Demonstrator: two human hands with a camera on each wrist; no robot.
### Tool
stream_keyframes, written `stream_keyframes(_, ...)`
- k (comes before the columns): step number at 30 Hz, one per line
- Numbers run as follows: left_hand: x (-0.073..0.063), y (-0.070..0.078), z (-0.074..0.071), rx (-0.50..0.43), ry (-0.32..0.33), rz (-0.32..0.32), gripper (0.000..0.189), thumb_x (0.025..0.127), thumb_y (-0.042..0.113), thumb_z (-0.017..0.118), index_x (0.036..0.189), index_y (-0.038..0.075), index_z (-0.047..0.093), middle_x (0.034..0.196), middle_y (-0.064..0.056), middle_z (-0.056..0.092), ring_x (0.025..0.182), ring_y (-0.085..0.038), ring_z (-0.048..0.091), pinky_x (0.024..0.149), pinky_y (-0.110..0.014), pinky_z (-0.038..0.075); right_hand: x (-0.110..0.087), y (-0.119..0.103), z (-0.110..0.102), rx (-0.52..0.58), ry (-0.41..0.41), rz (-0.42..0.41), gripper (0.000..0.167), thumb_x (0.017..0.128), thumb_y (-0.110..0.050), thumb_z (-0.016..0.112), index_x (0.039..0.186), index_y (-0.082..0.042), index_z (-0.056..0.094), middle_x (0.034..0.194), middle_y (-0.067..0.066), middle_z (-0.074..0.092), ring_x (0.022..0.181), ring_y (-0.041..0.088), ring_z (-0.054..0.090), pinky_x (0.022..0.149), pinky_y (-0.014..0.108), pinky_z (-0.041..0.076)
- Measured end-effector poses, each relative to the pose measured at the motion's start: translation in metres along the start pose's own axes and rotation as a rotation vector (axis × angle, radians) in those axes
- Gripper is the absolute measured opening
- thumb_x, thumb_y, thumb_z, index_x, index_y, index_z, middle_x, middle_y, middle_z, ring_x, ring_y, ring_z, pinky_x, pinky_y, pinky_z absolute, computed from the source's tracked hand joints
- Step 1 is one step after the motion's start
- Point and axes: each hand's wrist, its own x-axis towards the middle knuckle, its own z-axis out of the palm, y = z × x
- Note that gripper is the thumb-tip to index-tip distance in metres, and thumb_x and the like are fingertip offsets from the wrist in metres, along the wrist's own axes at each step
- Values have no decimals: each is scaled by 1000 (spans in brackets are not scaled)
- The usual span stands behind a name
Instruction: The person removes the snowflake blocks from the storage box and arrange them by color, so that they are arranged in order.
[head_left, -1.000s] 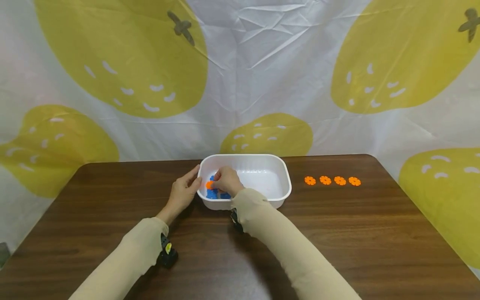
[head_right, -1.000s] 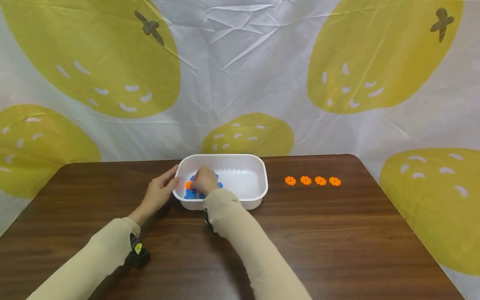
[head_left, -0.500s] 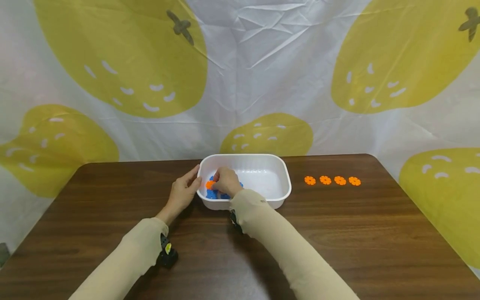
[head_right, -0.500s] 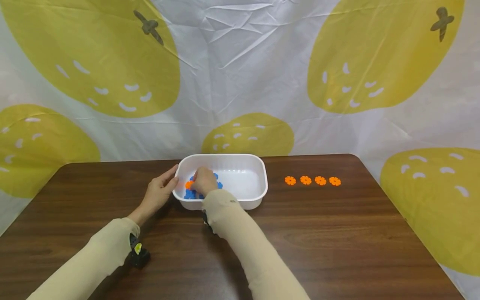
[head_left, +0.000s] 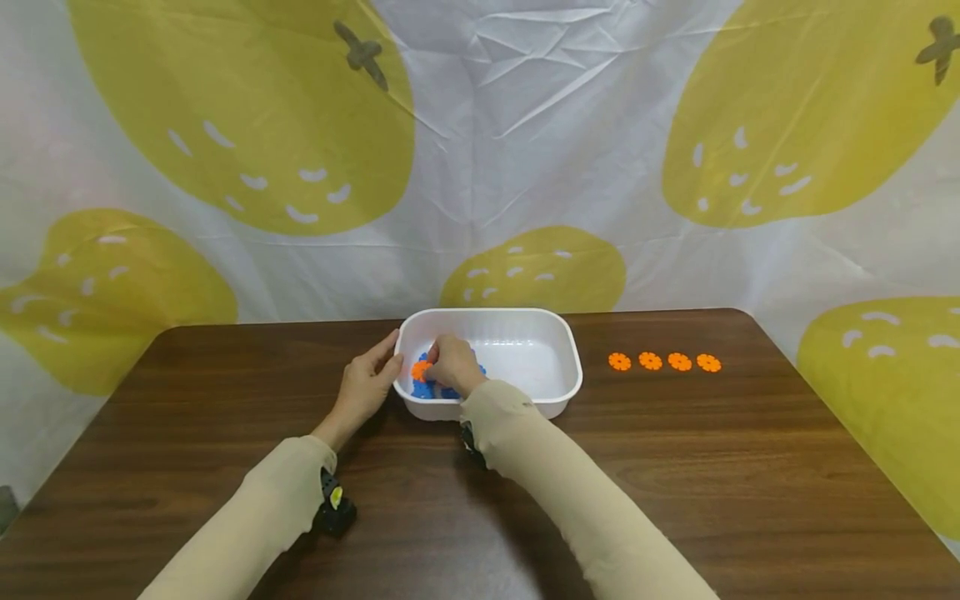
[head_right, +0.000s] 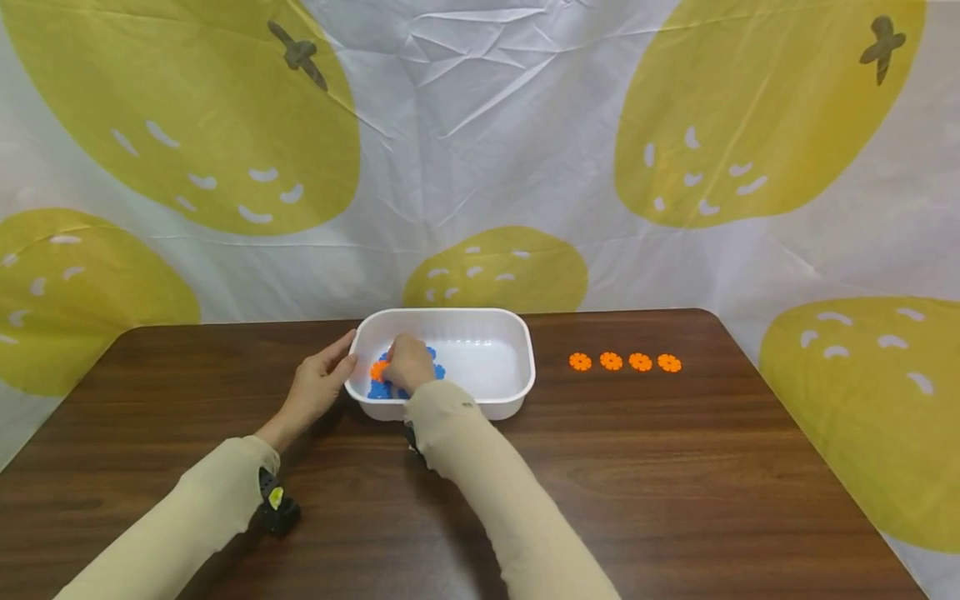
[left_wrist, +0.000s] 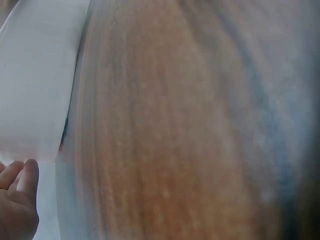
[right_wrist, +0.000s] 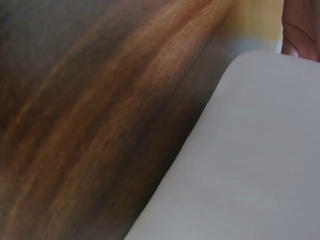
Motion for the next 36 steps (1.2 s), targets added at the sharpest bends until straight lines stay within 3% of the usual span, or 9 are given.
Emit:
stream_keyframes(10, 0, 2, 1, -8, -19, -15, 45, 93, 15, 55, 137, 6, 48, 123, -20, 60, 110, -29, 59, 95, -42, 48, 0, 2, -2, -38, 58, -34, 18, 70, -4, 77, 78, -3, 61, 79, 8, 62, 72, 19, 51, 66, 25, 42)
stream_keyframes(20, -1, 1, 2, 3, -10, -12, 45, 93, 15, 55, 137, 5, 48, 122, -21, 60, 109, -31, 60, 95, -42, 47, -3, 7, -6, 196, 58, -17, 15, 73, 1, 72, 81, 3, 60, 58, 2, 53, 47, 10, 49, 45, 17, 43)
stream_keyframes(26, -1, 1, 1, 3, -21, -21, 46, 94, 15, 55, 138, 5, 47, 127, -20, 57, 114, -31, 58, 97, -42, 46, -6, 10, -14, 294, 47, -24, 16, 77, 2, 69, 89, 4, 59, 64, 5, 59, 50, 10, 54, 46, 15, 44)
stream_keyframes(31, -1, 1, 1, -2, -22, -34, 46, 94, 15, 55, 138, 6, 47, 126, -20, 58, 114, -30, 58, 97, -41, 46, -10, 12, -24, 302, 75, -51, 17, 79, 0, 69, 92, 4, 60, 68, 8, 62, 50, 7, 51, 47, 16, 42)
stream_keyframes(36, 0, 2, 0, 1, -19, -38, 46, 94, 15, 55, 138, 5, 47, 129, -19, 56, 116, -30, 57, 97, -40, 46, -14, 14, -36, 318, 69, -26, 17, 81, -3, 69, 95, 3, 61, 72, 7, 62, 53, 9, 51, 50, 19, 47)
